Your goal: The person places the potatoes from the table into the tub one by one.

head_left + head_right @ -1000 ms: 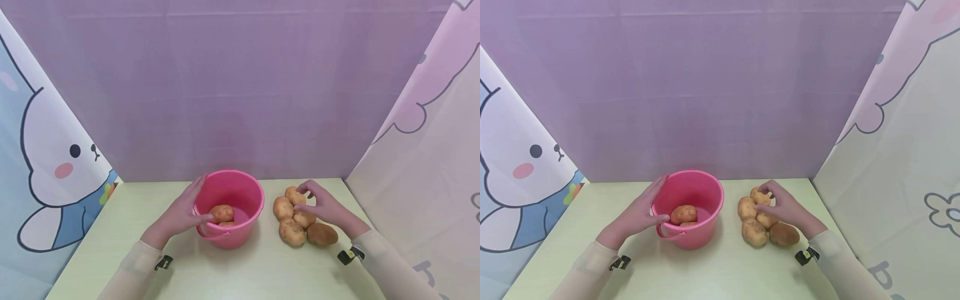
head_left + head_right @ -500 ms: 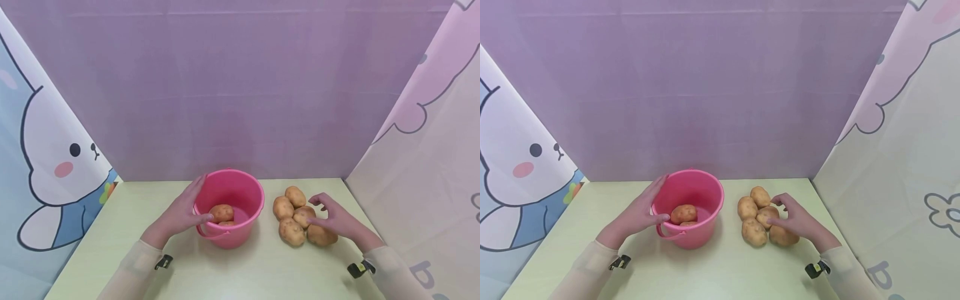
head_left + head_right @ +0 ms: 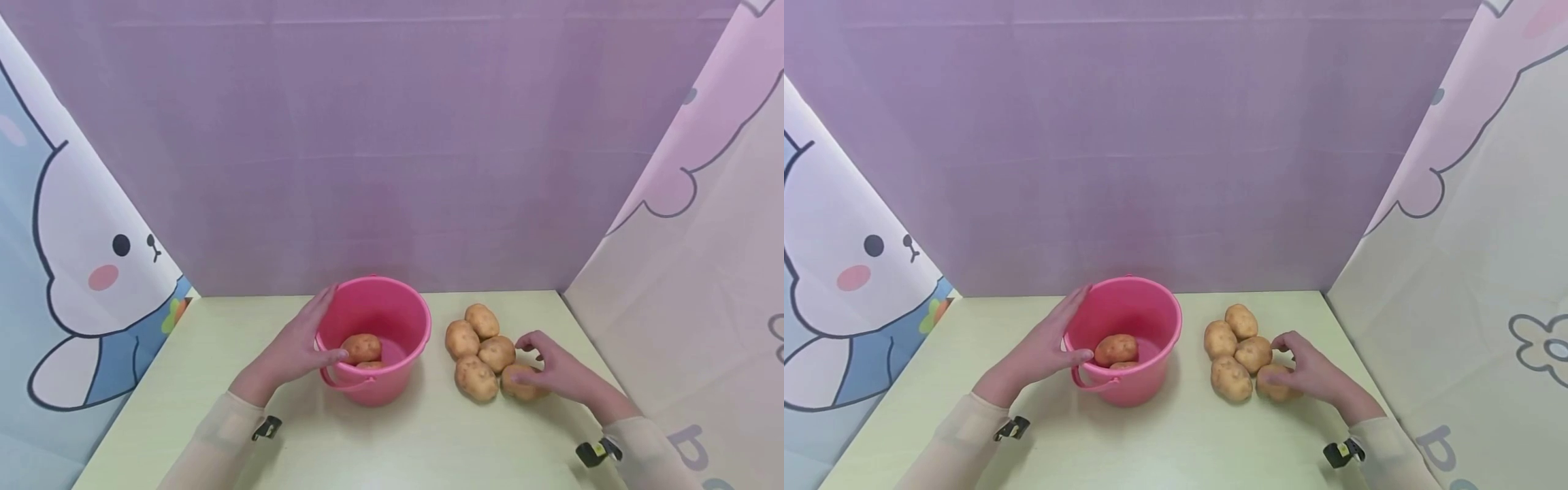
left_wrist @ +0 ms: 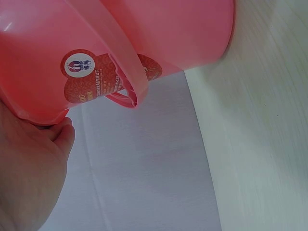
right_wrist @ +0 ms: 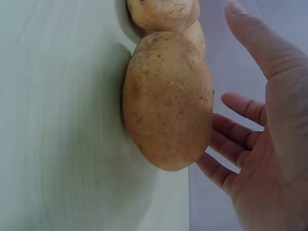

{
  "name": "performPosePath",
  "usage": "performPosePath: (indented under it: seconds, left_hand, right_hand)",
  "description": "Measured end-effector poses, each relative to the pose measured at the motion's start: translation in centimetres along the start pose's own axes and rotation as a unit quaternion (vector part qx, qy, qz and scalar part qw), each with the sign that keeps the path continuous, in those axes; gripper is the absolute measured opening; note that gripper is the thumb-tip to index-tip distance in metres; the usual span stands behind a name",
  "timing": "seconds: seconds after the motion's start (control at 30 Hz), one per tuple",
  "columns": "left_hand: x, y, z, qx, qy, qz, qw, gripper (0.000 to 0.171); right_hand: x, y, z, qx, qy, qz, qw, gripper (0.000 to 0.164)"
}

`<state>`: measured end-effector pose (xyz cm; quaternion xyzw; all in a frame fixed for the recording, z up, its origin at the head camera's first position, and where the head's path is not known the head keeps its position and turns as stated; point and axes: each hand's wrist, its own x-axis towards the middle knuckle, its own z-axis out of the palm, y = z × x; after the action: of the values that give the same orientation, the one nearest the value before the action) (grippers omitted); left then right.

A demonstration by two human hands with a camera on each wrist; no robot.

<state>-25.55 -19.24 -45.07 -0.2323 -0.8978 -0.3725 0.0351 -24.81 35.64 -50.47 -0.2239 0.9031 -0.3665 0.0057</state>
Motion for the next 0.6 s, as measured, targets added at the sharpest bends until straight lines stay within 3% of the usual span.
performPosePath:
  seconds: [0.6]
  left_hand:
    - [0.05,-0.37,0.16,0.008,0.004,0.009,0.9999,0.126]
  right_hand:
    - [-0.80,0.74,0.57,0.031,-0.062,0.058,0.996,0.066]
